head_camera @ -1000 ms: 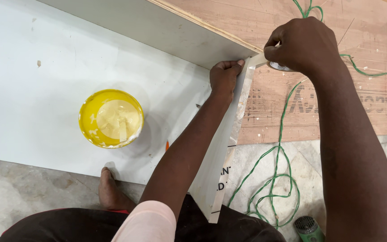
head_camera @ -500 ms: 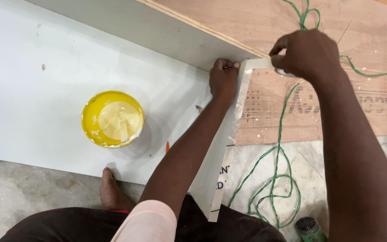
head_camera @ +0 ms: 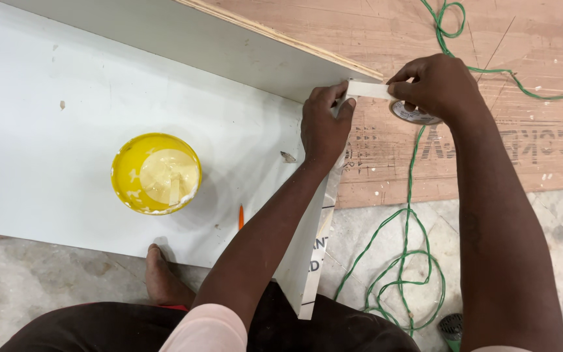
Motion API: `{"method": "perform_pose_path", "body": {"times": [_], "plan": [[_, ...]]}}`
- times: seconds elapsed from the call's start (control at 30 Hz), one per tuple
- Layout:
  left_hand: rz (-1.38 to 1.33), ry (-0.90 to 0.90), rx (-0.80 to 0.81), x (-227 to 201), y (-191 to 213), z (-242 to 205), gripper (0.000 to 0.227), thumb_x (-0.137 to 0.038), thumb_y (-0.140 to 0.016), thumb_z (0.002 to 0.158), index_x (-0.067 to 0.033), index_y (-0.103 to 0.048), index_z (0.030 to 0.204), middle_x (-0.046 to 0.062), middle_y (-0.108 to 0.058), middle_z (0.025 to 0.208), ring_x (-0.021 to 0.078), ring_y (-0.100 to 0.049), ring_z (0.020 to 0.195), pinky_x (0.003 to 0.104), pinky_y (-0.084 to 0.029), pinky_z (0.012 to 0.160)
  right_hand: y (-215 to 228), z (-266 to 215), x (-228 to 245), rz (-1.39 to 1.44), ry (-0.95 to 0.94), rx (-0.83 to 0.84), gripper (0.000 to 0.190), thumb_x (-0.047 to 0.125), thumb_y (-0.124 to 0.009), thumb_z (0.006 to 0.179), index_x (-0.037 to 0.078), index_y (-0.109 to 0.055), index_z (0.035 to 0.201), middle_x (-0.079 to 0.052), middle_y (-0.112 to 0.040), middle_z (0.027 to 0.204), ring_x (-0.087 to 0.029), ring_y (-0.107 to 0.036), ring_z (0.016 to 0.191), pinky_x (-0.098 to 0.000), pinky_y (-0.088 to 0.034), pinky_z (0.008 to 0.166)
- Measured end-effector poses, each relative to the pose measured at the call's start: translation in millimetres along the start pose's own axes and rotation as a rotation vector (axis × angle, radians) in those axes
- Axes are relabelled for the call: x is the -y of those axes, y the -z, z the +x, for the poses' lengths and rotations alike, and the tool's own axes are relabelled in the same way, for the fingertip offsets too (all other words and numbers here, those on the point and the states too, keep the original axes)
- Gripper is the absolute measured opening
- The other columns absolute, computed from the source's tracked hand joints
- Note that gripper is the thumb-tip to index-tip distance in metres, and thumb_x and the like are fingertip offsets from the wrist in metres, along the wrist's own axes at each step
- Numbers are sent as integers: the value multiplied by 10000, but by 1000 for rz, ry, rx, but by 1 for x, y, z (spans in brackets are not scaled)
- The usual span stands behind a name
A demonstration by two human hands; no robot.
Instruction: The person applies adhesive to a white edge strip and presses it onto the edge of a wooden board. They then use masking tape to secure the strip in place while it sets.
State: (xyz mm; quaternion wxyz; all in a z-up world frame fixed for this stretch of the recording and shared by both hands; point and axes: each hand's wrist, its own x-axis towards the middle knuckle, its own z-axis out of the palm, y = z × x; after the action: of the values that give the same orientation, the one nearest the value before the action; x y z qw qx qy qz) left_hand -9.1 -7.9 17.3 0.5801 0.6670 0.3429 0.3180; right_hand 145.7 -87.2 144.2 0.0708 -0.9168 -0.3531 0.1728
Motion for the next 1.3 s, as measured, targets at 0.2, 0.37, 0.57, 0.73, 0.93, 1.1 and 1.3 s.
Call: {"method": "perform_pose_path", "body": {"times": [0.2, 0.37, 0.57, 0.73, 0.93, 1.1, 1.3], "plan": [[66, -18, -13, 4, -4, 2, 307, -157, -727, 902, -118, -720, 1206, 37, -686, 1078, 201, -677, 1027, 379, -539, 922, -21, -6, -16, 231, -22, -11, 236, 252, -790, 890, 65, -802, 1034, -93, -734, 731, -144, -689, 627, -297, -522, 611], [52, 32, 24, 0, -1, 3, 291, -164, -710, 919, -121, -716, 1207, 26, -690, 1078, 176, -691, 1025, 356, -555, 902, -38, -10, -21, 408, -50, -28, 209, 209, -779, 906, 25, -790, 1005, -71, -695, 680, -99, -617, 570, -264, -447, 516], [96, 30, 23, -5, -1, 2, 287, -169, -699, 930, -126, -716, 1213, 22, -685, 1066, 167, -693, 1011, 357, -559, 877, -52, -7, -28, 546, -103, -2, 189, 210, -771, 916, 40, -789, 998, -38, -650, 634, -75, -518, 514, -255, -364, 474], [120, 15, 11, -4, -3, 2, 263, -176, -689, 940, -127, -718, 1197, 18, -683, 1048, 167, -692, 1001, 360, -556, 866, -74, -3, -41, 723, -67, 9, 196, 198, -764, 924, 15, -765, 995, -16, -648, 651, -55, -537, 531, -221, -373, 476], [182, -85, 7, -3, -4, 1, 290, -199, -706, 929, -127, -686, 1209, 23, -663, 1084, 202, -663, 1054, 392, -537, 897, -84, -2, -50, 781, -55, -3, 196, 196, -765, 943, 5, -755, 989, -17, -640, 657, -58, -531, 537, -217, -375, 475], [407, -138, 39, -10, -2, 5, 455, -272, -794, 809, -140, -634, 1214, 12, -654, 1093, 230, -642, 1071, 434, -509, 849, -69, -5, -48, 780, -17, -6, 184, 179, -753, 931, 14, -767, 1011, -12, -666, 681, -53, -558, 549, -215, -385, 480], [417, -90, -3, -10, -8, 4, 411, -253, -799, 800, -149, -667, 1176, -10, -653, 1045, 205, -641, 1054, 436, -482, 843, -44, -7, -39, 620, -62, 7, 178, 184, -758, 919, 20, -776, 985, -39, -660, 648, -68, -552, 532, -230, -394, 484]]}}
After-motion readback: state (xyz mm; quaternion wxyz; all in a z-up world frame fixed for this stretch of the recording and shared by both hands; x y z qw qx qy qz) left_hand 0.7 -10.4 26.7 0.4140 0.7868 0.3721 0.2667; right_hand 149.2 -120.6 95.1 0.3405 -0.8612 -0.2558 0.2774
